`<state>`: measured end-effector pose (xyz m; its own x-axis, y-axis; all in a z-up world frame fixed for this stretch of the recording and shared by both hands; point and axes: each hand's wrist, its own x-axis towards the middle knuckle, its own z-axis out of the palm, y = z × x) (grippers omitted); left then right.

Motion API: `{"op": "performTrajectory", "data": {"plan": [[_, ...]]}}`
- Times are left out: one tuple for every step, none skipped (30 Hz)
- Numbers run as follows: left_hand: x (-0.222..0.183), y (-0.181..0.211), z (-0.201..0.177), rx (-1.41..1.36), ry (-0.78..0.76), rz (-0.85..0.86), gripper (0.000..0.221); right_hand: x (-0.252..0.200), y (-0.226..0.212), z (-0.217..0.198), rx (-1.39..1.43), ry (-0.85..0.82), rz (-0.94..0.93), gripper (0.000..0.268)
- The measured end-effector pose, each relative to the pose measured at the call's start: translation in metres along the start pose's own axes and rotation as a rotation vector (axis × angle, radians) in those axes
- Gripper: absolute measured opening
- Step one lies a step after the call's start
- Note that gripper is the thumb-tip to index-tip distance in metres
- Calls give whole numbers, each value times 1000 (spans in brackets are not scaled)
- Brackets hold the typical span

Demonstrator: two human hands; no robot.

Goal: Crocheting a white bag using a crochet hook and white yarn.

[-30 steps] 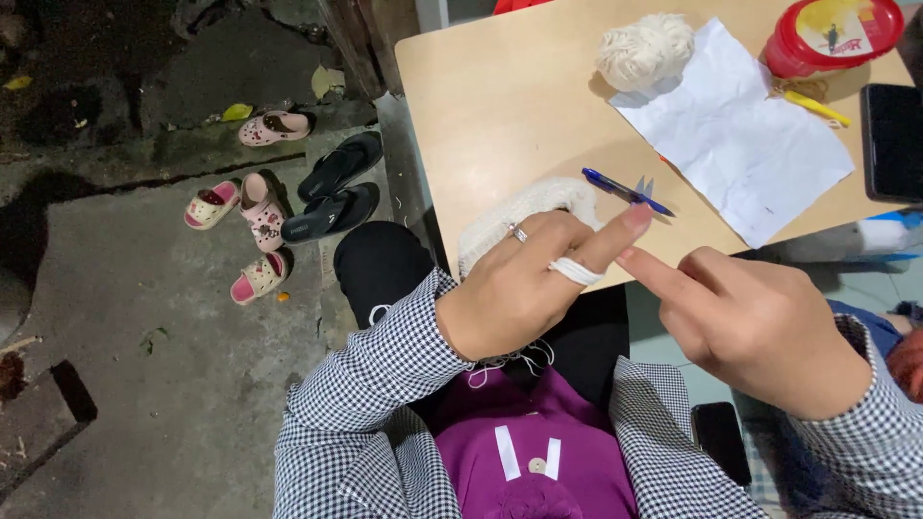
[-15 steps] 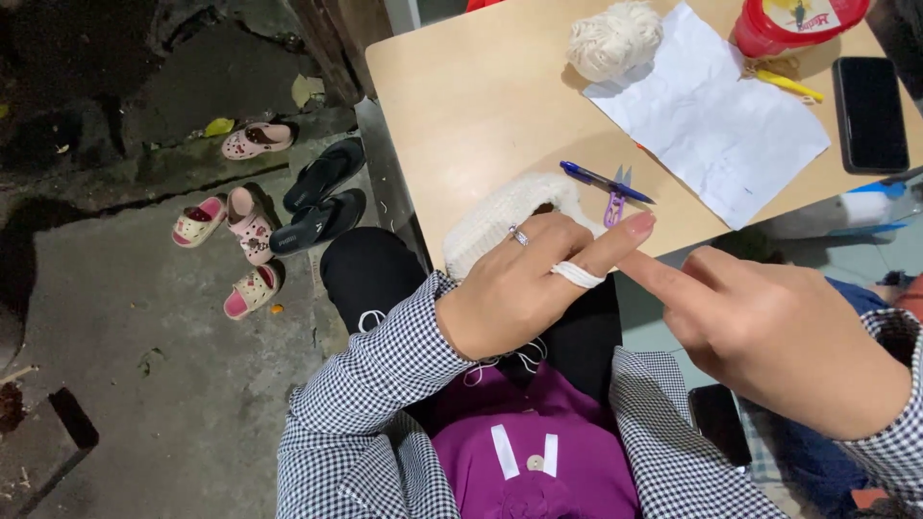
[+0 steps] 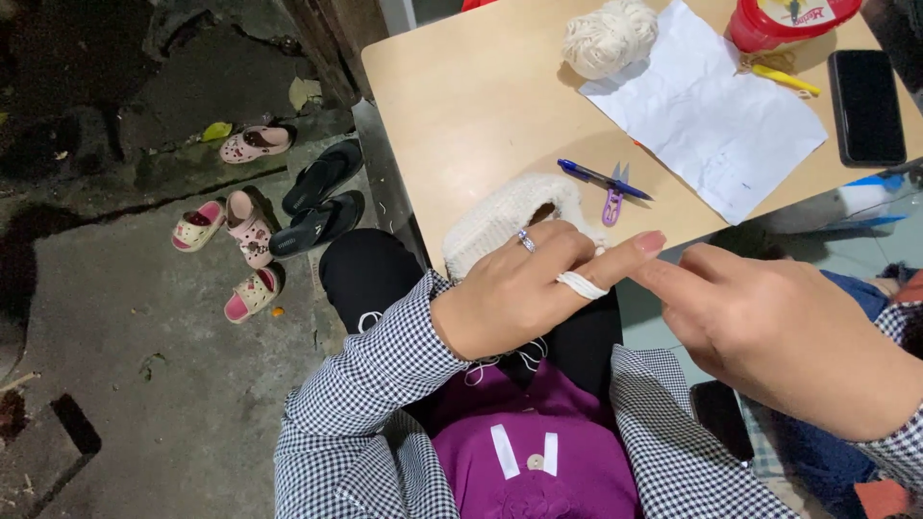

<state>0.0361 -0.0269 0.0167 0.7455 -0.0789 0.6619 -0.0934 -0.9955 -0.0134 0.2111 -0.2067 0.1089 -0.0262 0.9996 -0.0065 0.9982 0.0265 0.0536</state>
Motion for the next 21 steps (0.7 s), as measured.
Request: {"op": "performTrajectory", "data": {"plan": [[1, 0, 0, -2, 0, 2, 66, -1, 0, 0, 0, 0, 3, 46], [2, 1, -1, -9, 6, 0, 65, -1, 0, 0, -47, 10, -16, 47], [3, 1, -1, -16, 13, -2, 65, -1, 1, 0, -93, 19, -34, 49], [3, 1, 0, -17, 14, 0, 65, 0, 0, 0, -94, 20, -33, 49], [3, 1, 2, -10, 6, 21, 66, 0, 0, 0, -108, 10, -45, 46], [2, 1, 3, -5, -3, 43, 67, 1, 0, 0, -120, -1, -57, 43], [3, 1, 4, -6, -4, 44, 67, 1, 2, 2, -119, -1, -55, 43], [3, 1, 4, 67, -1, 88, 64, 0, 4, 4, -110, -72, -57, 41], [4, 0, 5, 140, 3, 133, 62, -1, 5, 6, -102, -144, -58, 40], [6, 1, 4, 139, 2, 135, 62, -1, 4, 7, -101, -143, -56, 40], [8, 1, 3, 171, 1, 159, 59, 0, 4, 8, -111, -136, -43, 49], [10, 1, 2, 202, -1, 182, 57, 0, 3, 8, -120, -130, -30, 59], [9, 0, 4, 200, -2, 182, 57, 0, 3, 10, -119, -131, -30, 59], [8, -2, 7, 100, -30, 144, 60, 0, 4, 12, -73, -76, -21, 53], [7, -3, 10, 0, -58, 105, 62, 0, 5, 13, -27, -20, -12, 46], [3, -9, 11, 1, -57, 106, 62, 0, 5, 18, -28, -19, -12, 46], [0, -15, 13, -273, -19, 0, 53, 0, 6, 23, 114, 125, -26, 48], [-3, -22, 14, -543, 25, -106, 48, 1, 8, 27, 253, 271, -41, 50], [0, -23, 10, -538, 29, -104, 48, 5, 7, 33, 249, 275, -45, 50], [1, -22, 7, -585, 116, -120, 57, 7, 6, 39, 396, 348, -76, 47], [3, -21, 4, -632, 203, -136, 67, 10, 6, 46, 543, 421, -108, 44]]}}
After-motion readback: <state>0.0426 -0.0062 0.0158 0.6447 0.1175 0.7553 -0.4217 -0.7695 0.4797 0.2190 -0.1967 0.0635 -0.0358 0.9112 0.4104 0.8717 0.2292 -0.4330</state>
